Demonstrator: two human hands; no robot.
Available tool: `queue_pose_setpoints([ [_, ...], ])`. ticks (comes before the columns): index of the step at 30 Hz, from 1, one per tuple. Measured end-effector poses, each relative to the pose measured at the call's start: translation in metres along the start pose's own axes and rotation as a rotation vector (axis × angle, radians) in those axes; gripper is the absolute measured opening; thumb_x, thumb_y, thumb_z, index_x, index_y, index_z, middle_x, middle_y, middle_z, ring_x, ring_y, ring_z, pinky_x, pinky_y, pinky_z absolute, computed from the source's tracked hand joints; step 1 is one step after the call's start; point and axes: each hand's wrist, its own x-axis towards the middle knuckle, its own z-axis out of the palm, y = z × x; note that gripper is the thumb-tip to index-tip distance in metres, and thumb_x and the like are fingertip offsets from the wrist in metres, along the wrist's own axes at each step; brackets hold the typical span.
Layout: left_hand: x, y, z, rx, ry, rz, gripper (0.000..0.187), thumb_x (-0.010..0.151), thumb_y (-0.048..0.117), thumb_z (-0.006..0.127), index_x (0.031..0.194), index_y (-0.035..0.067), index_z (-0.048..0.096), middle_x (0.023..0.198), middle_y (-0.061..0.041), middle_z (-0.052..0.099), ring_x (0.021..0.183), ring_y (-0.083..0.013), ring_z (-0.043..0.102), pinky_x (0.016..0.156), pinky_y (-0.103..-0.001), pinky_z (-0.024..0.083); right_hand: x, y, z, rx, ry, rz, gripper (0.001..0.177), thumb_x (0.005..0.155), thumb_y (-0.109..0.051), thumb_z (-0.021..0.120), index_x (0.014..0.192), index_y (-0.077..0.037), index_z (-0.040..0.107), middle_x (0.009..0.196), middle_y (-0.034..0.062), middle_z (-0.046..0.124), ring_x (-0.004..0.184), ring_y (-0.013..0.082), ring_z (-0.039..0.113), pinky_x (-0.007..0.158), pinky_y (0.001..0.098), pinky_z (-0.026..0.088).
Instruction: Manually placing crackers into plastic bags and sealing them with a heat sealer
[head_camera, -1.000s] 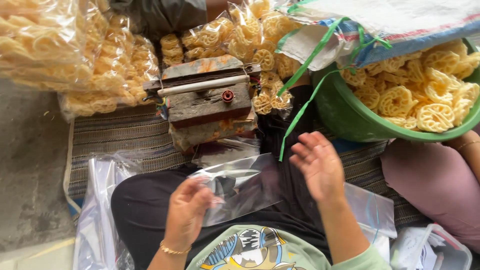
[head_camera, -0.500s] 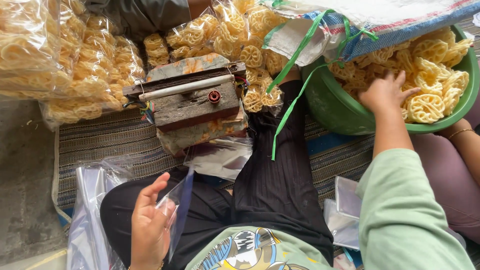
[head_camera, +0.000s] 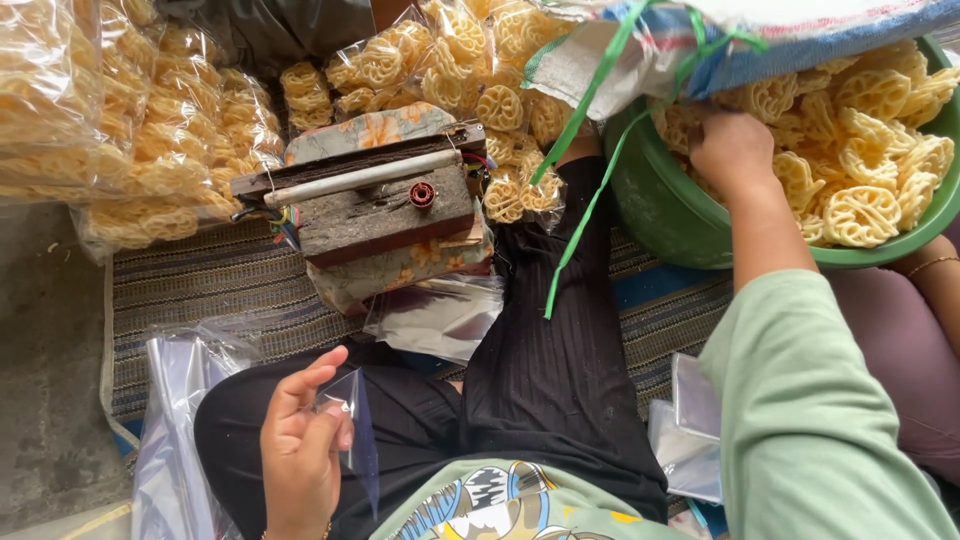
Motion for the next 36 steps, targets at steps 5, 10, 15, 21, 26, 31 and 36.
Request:
queue_pose_setpoints([
  [5,-0.002,-0.010,-0.005,0.052,0.037,-0.010,0.041,0.086,-0.014,0.044,0.123,0.001,0.054,0.149,-0.021,0.056,0.062,-0.0094,0.046,0.056,-0.023,0.042,0.029,-0.020,0.010,0.223,0.238,-0.016,0.053,0.092,-0.025,0.070,0.142,-0.011,0.061,0.117,0.0204,0.068,0.093,0.0484,0.062,0.071,0.0565,0.050],
  [10,0.000,-0.018,-0.011,0.073,0.071,-0.015,0.044,0.083,-0.014,0.043,0.123,0.000,0.054,0.149,-0.022,0.056,0.063,-0.0097,0.047,0.054,-0.023,0.043,0.049,-0.014,0.057,0.196,0.180,0.060,0.048,0.098,-0.053,0.072,0.114,-0.008,0.079,0.126,0.0200,0.066,0.115,0.0430,0.054,0.085,0.0528,0.048],
  [15,0.004,-0.020,-0.009,0.099,0.072,-0.038,0.040,0.086,-0.014,0.045,0.122,0.000,0.056,0.147,-0.021,0.058,0.062,-0.0109,0.046,0.056,-0.024,0.044,0.044,-0.008,0.042,0.402,-0.120,0.097,0.035,0.103,-0.032,0.058,0.123,-0.009,0.074,0.112,0.0170,0.073,0.096,0.0465,0.064,0.081,0.0522,0.049],
  [21,0.012,-0.025,-0.001,0.087,0.024,-0.048,0.041,0.085,-0.014,0.044,0.122,-0.001,0.056,0.147,-0.021,0.058,0.062,-0.0118,0.047,0.058,-0.025,0.044,0.018,-0.005,-0.005,0.397,-0.231,0.142,0.051,0.099,-0.050,0.067,0.123,-0.006,0.075,0.105,0.0147,0.075,0.090,0.0398,0.069,0.078,0.0462,0.053],
  [26,0.012,-0.025,0.004,0.107,-0.006,-0.051,0.039,0.086,-0.013,0.045,0.120,-0.001,0.057,0.146,-0.019,0.060,0.061,-0.0124,0.047,0.057,-0.025,0.045,-0.014,0.031,0.025,0.253,-0.225,0.314,0.047,0.088,-0.035,0.069,0.114,0.003,0.075,0.102,0.0267,0.074,0.088,0.0485,0.067,0.077,0.0522,0.053],
  [31,0.010,-0.031,-0.009,0.111,0.007,-0.045,0.038,0.086,-0.014,0.044,0.120,-0.002,0.056,0.145,-0.021,0.060,0.061,-0.0134,0.048,0.058,-0.025,0.046,-0.040,0.038,0.013,0.003,-0.150,0.231,0.038,0.091,-0.041,0.066,0.103,-0.006,0.077,0.089,0.0147,0.076,0.084,0.0402,0.069,0.080,0.0470,0.047],
  [36,0.005,-0.035,-0.016,0.042,0.062,0.073,0.035,0.084,-0.016,0.041,0.105,0.000,0.064,0.110,-0.018,0.074,0.057,-0.0107,0.046,0.052,-0.022,0.042,-0.056,0.059,-0.015,0.269,-0.106,0.328,0.030,0.094,-0.027,0.074,0.111,-0.003,0.078,0.095,0.0128,0.075,0.079,0.0320,0.068,0.070,0.0430,0.053],
])
